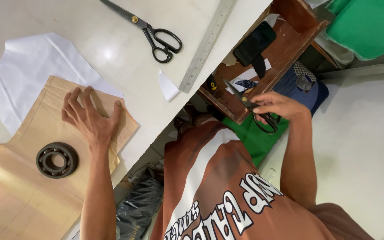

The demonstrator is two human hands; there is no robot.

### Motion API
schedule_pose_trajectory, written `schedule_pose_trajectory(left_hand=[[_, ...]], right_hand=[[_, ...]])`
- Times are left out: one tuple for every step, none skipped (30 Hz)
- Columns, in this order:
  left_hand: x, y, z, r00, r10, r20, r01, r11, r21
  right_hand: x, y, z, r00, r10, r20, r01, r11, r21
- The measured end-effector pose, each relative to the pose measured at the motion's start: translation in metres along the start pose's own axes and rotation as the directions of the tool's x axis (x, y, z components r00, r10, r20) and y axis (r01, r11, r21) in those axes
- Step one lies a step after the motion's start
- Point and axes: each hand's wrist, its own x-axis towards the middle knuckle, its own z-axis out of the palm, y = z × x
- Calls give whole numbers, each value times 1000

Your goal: The person uses large scissors to cut a piece of white fabric following the outline of a brown paper pattern. They carefully maneuver the scissors along the curved edges of the pattern, which is held in place by a roll of black tape. After cutting, the person removes the tape and lifts the pattern to reveal the cut fabric piece.

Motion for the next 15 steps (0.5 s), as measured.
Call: schedule_pose_trajectory(left_hand=[[0, 0, -1, 1000, -9, 7, 9, 1000, -7], [0, 1, -1, 1000, -8, 6, 8, 1000, -10], [0, 1, -1, 1000, -16, 12, 16, 1000, -13], [0, 2, -2, 1000, -25, 18, 25, 1000, -14], [0, 2, -3, 1000, -25, 17, 25, 1000, -15], [1, 3, -3, 1000, -22, 18, 22, 1000, -10], [1, 3, -3, 1000, -18, 19, 18, 1000, -5], [1, 4, -4, 1000, -12, 26, 12, 1000, -9], [1, 4, -5, 1000, -8, 30, 8, 1000, -9], [2, 4, -5, 1000, -5, 26, 5, 1000, -10], [2, 4, -3, 1000, 0, 24, 0, 1000, -16], [1, 3, -3, 1000, 0, 20, 0, 1000, -13], [0, 0, -3, 1000, 0, 16, 0, 1000, -10], [0, -1, -1, 1000, -5, 11, 5, 1000, -7], [-1, -2, 1, 1000, -13, -5, 13, 1000, -4]], right_hand=[[-5, 20, -7, 994, -112, 5, 112, 993, 39], [-13, 20, 2, 994, -113, 2, 112, 993, 37], [-21, 21, 11, 979, -192, -65, 200, 970, 137], [-28, 22, 19, 955, -264, -137, 289, 929, 229], [-30, 17, 29, 955, -264, -137, 290, 930, 228], [-33, 13, 40, 916, -330, -226, 378, 900, 217], [-35, 9, 50, 866, -390, -313, 461, 865, 198], [-28, 12, 51, 865, -385, -322, 460, 865, 201], [-21, 16, 52, 837, -409, -365, 511, 822, 251], [-12, 17, 51, 804, -435, -406, 564, 773, 291], [-11, 19, 53, 800, -436, -411, 568, 772, 286], [-7, 19, 53, 817, -429, -385, 566, 725, 393], [-3, 18, 55, 833, -423, -357, 553, 669, 496], [-3, 19, 55, 834, -426, -351, 551, 671, 496], [-2, 19, 55, 842, -393, -368, 539, 631, 558]])
